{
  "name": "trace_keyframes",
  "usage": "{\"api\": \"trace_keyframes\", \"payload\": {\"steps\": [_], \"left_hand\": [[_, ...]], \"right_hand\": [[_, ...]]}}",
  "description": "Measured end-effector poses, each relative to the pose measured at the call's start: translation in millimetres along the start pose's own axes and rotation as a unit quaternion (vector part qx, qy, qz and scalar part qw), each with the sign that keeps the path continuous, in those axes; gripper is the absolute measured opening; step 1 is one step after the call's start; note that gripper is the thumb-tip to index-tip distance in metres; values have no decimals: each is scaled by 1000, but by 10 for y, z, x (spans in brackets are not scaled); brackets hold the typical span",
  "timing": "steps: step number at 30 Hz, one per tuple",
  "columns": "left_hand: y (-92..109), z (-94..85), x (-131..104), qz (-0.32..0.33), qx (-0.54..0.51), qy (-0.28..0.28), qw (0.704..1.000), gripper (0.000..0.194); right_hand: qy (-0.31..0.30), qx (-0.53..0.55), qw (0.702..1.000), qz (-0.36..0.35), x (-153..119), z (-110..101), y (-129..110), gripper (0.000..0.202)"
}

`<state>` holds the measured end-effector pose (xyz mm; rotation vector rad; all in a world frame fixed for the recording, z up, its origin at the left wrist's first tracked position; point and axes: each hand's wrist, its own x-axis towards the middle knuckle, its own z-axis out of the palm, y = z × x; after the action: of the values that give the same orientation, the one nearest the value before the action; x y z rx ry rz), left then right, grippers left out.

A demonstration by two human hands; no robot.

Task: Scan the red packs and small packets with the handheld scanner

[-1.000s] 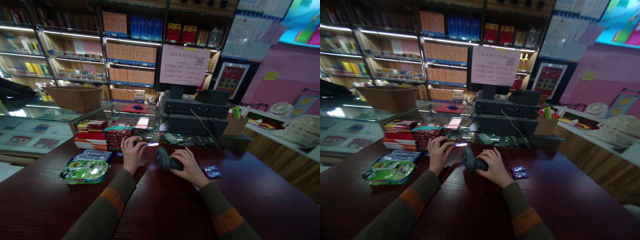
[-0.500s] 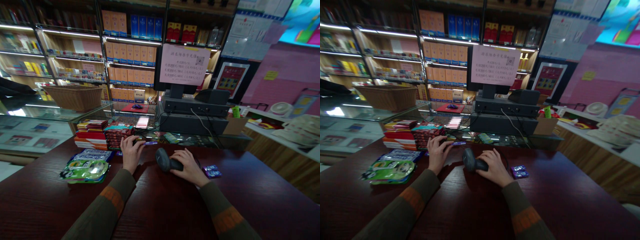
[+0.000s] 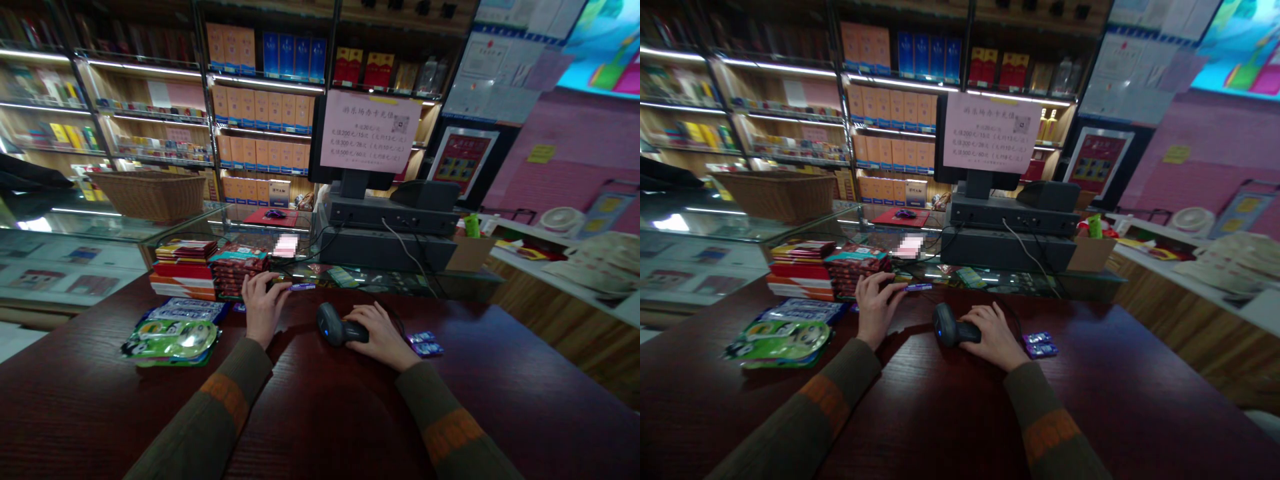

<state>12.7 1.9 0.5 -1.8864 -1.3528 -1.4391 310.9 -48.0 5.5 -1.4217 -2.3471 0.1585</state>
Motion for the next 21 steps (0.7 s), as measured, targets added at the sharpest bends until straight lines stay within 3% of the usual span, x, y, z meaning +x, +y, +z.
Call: {"api": "trace_keyframes", "payload": {"steps": [9, 16, 21], "left_hand": [[16, -7, -6, 7, -7, 4, 1000, 11], [70, -42, 8, 13, -30, -3, 999, 13], [89, -34, -10, 24, -40, -7, 999, 13]], "right_hand": [[-23, 31, 999, 24, -19, -69, 38, 67], [140, 170, 974, 52, 208, -69, -135, 41], [174, 232, 954, 73, 456, -10, -398, 37]]}}
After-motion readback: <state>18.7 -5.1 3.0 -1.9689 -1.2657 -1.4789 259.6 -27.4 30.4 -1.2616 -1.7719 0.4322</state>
